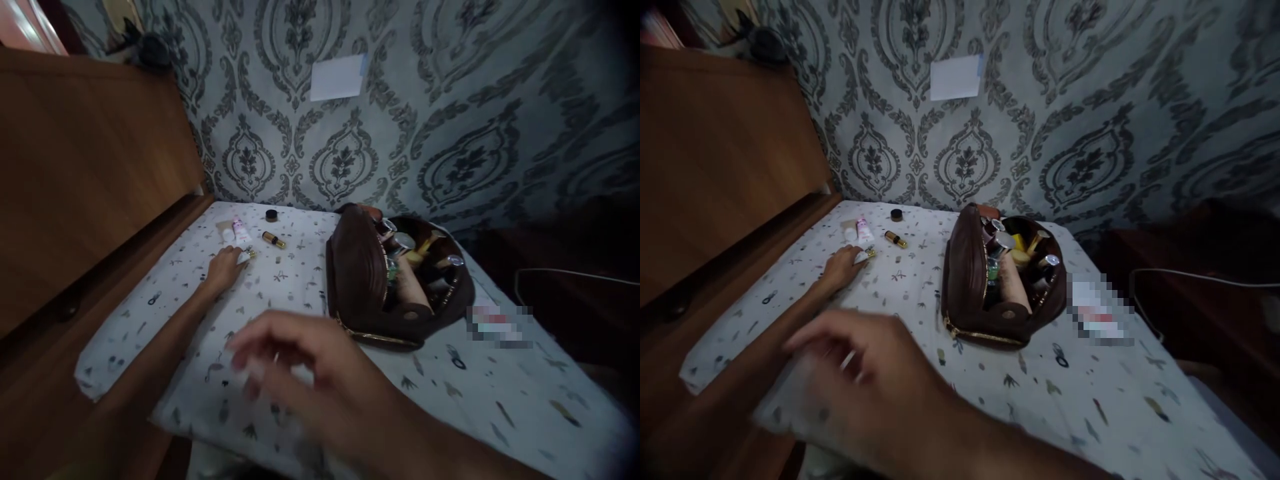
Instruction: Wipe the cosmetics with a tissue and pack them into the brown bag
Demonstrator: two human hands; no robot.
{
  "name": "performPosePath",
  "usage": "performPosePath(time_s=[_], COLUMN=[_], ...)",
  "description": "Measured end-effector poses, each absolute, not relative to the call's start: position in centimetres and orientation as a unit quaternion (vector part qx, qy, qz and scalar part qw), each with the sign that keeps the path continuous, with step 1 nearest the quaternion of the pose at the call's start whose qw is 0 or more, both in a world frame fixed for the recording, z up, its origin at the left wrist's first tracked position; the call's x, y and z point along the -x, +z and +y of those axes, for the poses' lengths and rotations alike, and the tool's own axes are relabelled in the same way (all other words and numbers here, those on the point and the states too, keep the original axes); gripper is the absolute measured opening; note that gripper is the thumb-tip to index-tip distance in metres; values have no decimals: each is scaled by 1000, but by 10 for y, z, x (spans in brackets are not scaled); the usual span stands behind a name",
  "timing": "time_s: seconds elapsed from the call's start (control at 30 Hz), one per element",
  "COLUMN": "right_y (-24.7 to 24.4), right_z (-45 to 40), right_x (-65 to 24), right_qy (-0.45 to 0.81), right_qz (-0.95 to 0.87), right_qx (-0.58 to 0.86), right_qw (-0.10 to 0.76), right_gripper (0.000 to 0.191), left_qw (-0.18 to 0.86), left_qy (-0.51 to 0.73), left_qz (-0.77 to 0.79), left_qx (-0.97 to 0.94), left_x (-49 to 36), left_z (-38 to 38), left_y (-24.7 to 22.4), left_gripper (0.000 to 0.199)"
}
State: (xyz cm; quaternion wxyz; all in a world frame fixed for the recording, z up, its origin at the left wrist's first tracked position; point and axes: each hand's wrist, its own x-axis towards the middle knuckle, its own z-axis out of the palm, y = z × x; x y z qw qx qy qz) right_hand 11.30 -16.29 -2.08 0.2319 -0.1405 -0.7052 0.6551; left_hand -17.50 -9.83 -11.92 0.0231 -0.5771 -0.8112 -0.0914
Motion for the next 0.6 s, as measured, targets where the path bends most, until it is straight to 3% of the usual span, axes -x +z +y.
performPosePath(time_s=[0.07, 0.17, 0.3, 0.6], right_y=[-28, -84, -146, -160], right_z=[-138, -99, -79, -93], right_x=[-100, -69, -47, -56], right_qy=[682, 699, 698, 673], right_qz=[-655, -574, -534, -569], right_qx=[209, 327, 362, 297], right_qw=[250, 275, 310, 368], right_gripper=[18, 20, 24, 27], left_qw=[21, 14, 1, 25], left_qy=[-113, -129, -117, -58], left_qz=[-803, -788, -775, -815], left_qx=[585, 602, 620, 577], left_x=[175, 173, 173, 226], left_z=[-98, -96, -90, -24], left_y=[-121, -124, -125, -78], left_gripper=[38, 39, 33, 46])
